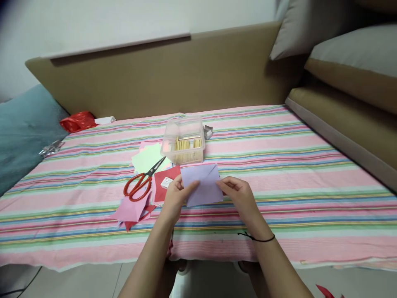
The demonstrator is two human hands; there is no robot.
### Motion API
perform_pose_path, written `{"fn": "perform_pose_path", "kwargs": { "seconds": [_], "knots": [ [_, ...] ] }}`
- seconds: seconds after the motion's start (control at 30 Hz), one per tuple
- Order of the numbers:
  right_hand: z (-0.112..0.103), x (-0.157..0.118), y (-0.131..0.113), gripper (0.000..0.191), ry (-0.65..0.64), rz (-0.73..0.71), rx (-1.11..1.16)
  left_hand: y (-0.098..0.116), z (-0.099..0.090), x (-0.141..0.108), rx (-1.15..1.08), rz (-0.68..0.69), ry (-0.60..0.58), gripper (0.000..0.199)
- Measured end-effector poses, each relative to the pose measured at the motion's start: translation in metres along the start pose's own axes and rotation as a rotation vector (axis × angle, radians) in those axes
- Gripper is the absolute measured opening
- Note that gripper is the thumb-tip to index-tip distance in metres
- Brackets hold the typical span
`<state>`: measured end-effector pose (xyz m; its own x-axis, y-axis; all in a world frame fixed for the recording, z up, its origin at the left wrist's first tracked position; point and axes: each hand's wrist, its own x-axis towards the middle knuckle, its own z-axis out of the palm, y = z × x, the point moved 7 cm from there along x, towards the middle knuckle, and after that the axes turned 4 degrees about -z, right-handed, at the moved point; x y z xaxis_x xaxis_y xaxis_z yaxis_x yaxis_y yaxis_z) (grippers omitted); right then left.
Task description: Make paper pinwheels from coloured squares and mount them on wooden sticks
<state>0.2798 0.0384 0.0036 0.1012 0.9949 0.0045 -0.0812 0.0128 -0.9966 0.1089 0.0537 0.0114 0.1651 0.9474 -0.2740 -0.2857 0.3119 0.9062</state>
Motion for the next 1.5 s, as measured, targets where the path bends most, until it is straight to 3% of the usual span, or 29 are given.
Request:
{"fn": "perform_pose_path", "kwargs": {
  "seconds": [0.33, 0.5, 0.6, 0.9, 1.2, 1.5],
  "knots": [
    [-0.029, -0.010, -0.006, 0.023, 0.018, 0.002, -0.011, -0.012, 0.018, 0.013, 0.105, 0.024, 0.040, 0.037],
    [-0.023, -0.011, -0.009, 0.036, -0.126, -0.013, 0.067, -0.009, 0.019, 0.017, 0.185, 0.060, 0.068, 0.036],
    [-0.022, -0.010, -0.009, 0.027, -0.187, -0.033, 0.024, -0.007, 0.022, 0.016, 0.178, 0.079, 0.052, 0.035],
    [-0.020, -0.005, -0.013, 0.021, -0.130, -0.051, 0.000, -0.007, 0.026, 0.015, 0.184, 0.104, -0.046, 0.040],
    [-0.012, -0.002, -0.006, 0.026, 0.093, -0.052, 0.021, -0.008, 0.024, 0.013, 0.163, 0.079, -0.060, 0.045],
    [-0.010, 0.000, -0.009, 0.023, 0.074, -0.109, -0.068, -0.010, 0.027, 0.010, 0.138, 0.039, -0.072, 0.043]
  ]
}}
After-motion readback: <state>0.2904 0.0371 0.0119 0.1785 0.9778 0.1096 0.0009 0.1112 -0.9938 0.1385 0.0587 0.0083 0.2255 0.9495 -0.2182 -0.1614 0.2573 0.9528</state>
